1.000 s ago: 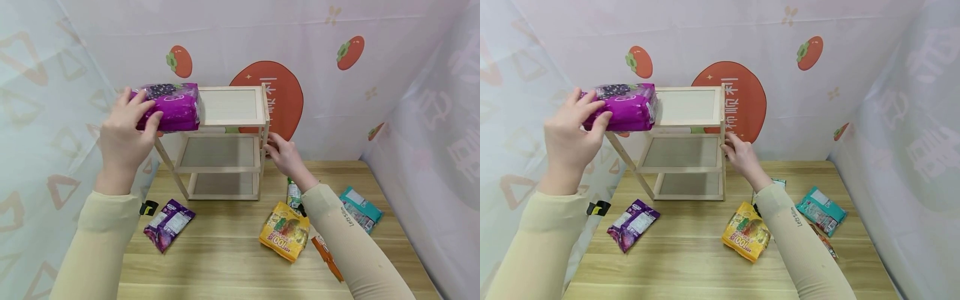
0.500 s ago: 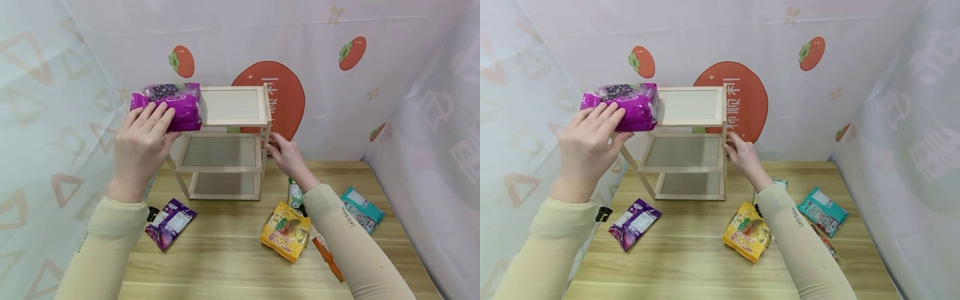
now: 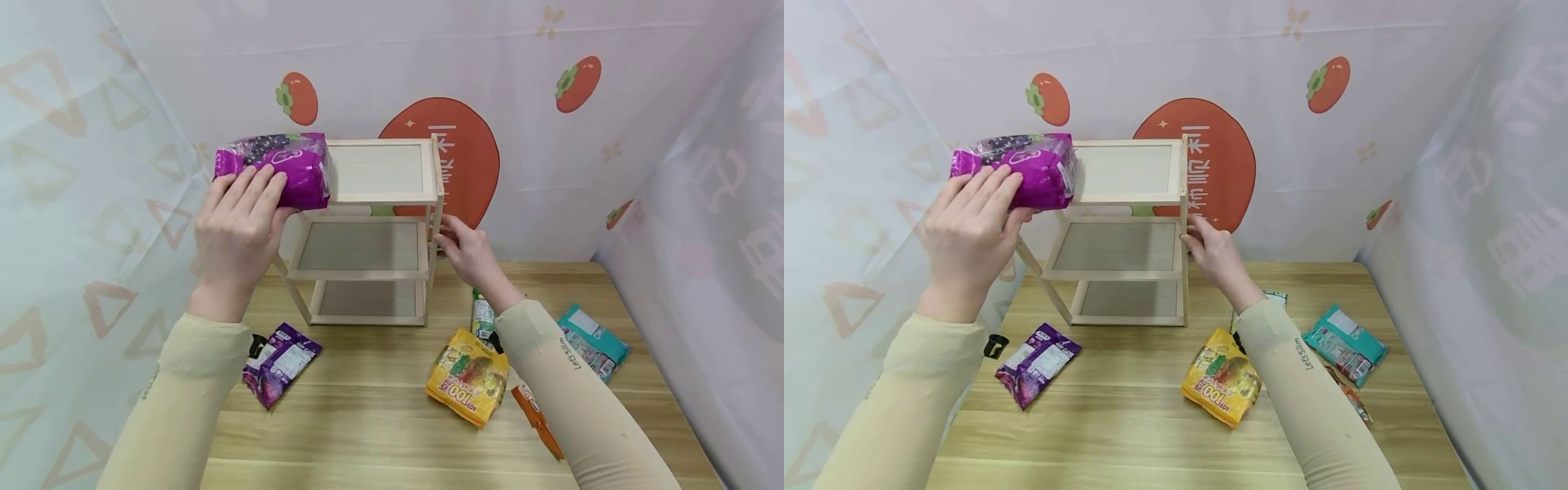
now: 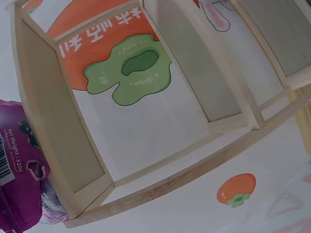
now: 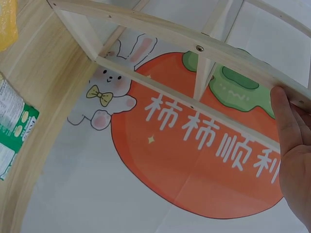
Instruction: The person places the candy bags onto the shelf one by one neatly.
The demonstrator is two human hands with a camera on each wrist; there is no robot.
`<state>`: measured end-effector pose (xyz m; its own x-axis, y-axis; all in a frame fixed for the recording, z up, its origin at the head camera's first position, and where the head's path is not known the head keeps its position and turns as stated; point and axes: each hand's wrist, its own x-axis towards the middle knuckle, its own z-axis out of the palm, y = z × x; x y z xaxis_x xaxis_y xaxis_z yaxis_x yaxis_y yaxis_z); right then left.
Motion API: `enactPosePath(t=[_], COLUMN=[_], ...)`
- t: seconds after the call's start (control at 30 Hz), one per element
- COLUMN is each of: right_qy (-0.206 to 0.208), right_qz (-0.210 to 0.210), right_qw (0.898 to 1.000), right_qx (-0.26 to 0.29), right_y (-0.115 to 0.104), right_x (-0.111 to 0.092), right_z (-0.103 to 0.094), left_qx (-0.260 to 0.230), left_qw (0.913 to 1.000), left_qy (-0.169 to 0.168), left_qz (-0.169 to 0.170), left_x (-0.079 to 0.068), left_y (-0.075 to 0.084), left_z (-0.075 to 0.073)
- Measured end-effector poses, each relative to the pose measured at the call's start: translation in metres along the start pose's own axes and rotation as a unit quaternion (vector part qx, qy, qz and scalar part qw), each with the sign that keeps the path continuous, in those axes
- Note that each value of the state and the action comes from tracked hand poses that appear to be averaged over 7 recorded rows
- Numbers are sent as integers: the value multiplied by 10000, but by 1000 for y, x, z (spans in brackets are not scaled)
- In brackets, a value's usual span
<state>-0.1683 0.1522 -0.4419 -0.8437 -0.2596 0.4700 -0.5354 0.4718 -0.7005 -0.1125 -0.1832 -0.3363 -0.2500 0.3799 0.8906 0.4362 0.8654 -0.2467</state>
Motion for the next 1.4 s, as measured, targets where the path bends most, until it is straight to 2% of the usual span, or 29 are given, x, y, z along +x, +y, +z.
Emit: enactPosePath(t=[0.47,1.03,1.4], right_qy=[-22,-6,-28], right_qz=[-16,76,89], right_qw=[10000,10000,10000], right_qx=[-25,-17,-12], right_y=[0,0,0], right_x=[0,0,-2], right_z=[0,0,1], left_qx=[-109,-169,-136], left_qw=[9995,9980,9985], left_qy=[223,566,459], left_qz=[-176,-203,-280], left_x=[8,11,8], left_y=[-3,-9,-16], left_z=[7,19,27])
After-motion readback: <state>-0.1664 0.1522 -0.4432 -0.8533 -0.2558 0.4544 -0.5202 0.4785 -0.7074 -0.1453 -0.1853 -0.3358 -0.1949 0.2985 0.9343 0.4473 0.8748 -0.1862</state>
